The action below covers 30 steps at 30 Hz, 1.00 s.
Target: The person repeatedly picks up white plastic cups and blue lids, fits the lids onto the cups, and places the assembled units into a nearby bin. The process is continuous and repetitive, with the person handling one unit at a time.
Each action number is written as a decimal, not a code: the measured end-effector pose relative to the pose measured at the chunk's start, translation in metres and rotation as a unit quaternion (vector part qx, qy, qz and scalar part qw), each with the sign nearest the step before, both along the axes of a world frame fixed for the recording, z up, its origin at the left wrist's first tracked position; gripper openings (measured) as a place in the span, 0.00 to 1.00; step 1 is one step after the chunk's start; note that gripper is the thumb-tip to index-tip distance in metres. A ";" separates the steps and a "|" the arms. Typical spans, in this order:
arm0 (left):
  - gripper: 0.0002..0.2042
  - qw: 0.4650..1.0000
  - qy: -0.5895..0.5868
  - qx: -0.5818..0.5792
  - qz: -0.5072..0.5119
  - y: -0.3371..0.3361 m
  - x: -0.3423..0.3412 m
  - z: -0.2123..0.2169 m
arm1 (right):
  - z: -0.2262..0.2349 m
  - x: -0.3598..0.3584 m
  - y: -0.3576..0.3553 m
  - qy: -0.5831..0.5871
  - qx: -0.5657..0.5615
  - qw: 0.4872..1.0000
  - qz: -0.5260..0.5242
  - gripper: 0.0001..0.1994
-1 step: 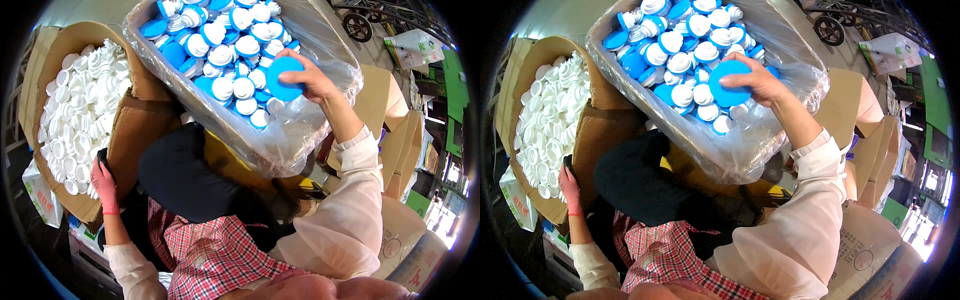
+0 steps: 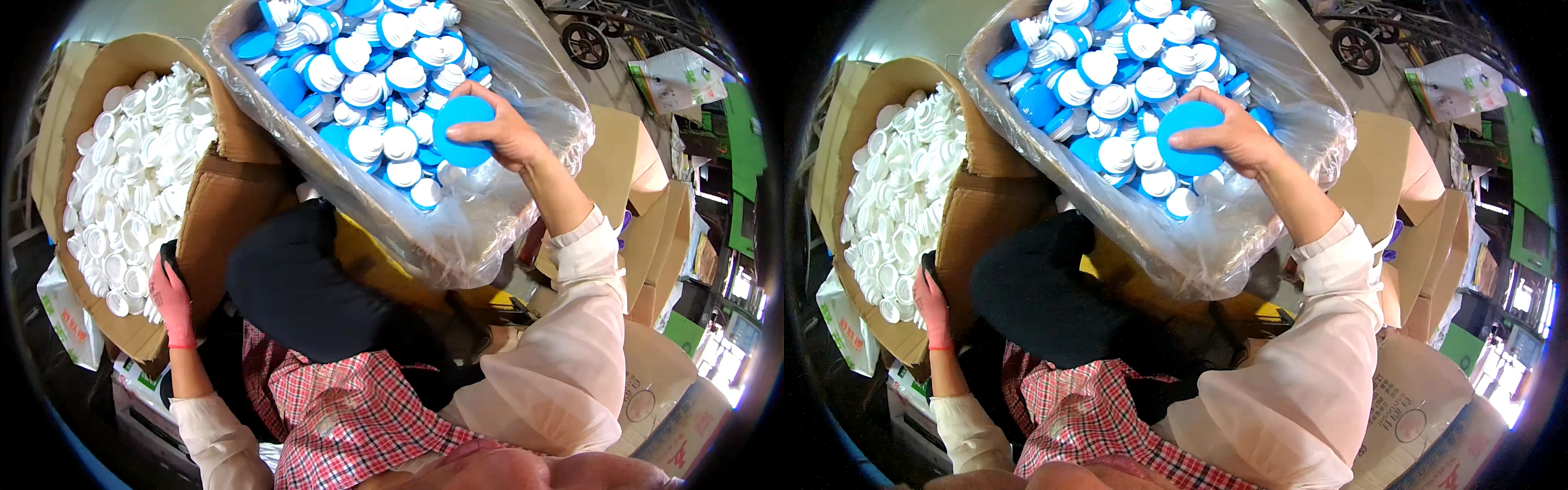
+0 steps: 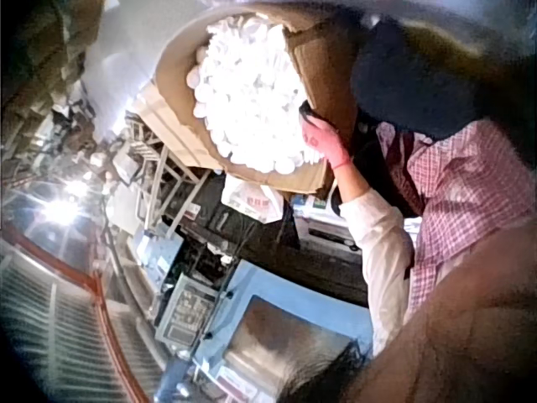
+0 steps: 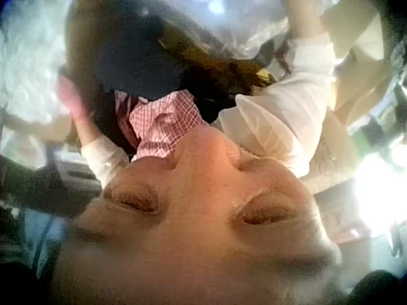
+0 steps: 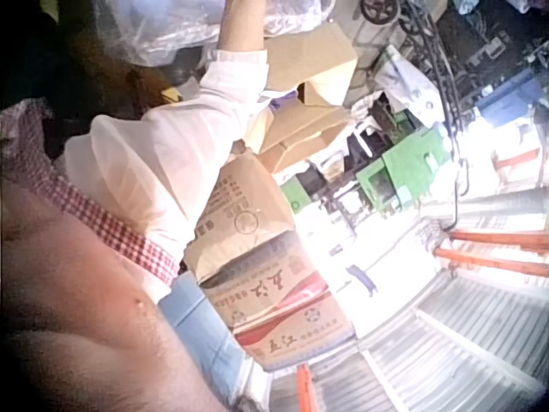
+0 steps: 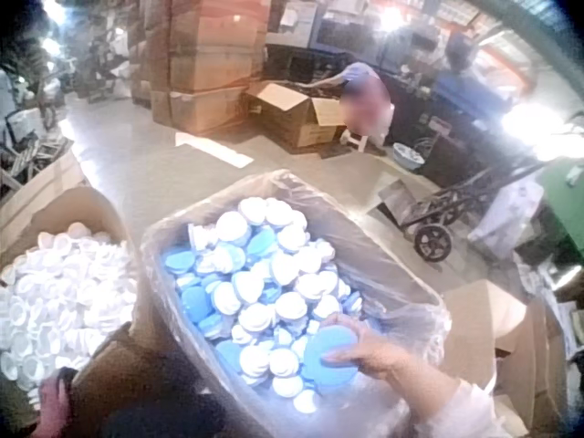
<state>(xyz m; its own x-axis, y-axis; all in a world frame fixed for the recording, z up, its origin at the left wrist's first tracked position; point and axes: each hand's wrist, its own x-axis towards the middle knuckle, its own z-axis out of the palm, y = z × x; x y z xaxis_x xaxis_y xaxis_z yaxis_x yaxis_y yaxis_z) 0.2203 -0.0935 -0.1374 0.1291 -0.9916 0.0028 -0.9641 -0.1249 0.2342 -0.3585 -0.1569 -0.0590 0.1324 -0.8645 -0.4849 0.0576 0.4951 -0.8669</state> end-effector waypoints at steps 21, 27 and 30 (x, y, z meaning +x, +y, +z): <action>0.23 0.772 0.606 0.148 -0.124 0.103 -0.212 0.146 | 0.082 0.153 0.140 -0.085 0.001 0.984 0.154 0.26; 0.24 0.795 0.586 0.085 -0.133 0.129 -0.200 0.150 | 0.094 0.166 0.159 -0.083 -0.059 0.978 0.180 0.25; 0.24 0.805 0.576 0.061 -0.130 0.138 -0.198 0.154 | 0.091 0.171 0.165 -0.128 -0.032 0.977 0.168 0.26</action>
<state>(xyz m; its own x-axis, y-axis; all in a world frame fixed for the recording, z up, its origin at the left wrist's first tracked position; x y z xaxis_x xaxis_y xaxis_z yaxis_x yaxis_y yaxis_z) 0.0219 0.0449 0.0164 -0.2356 -0.9694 -0.0689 -0.1137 -0.0430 0.9926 -0.1870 0.0085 0.0316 0.5237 -0.7785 -0.3459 0.1201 0.4694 -0.8748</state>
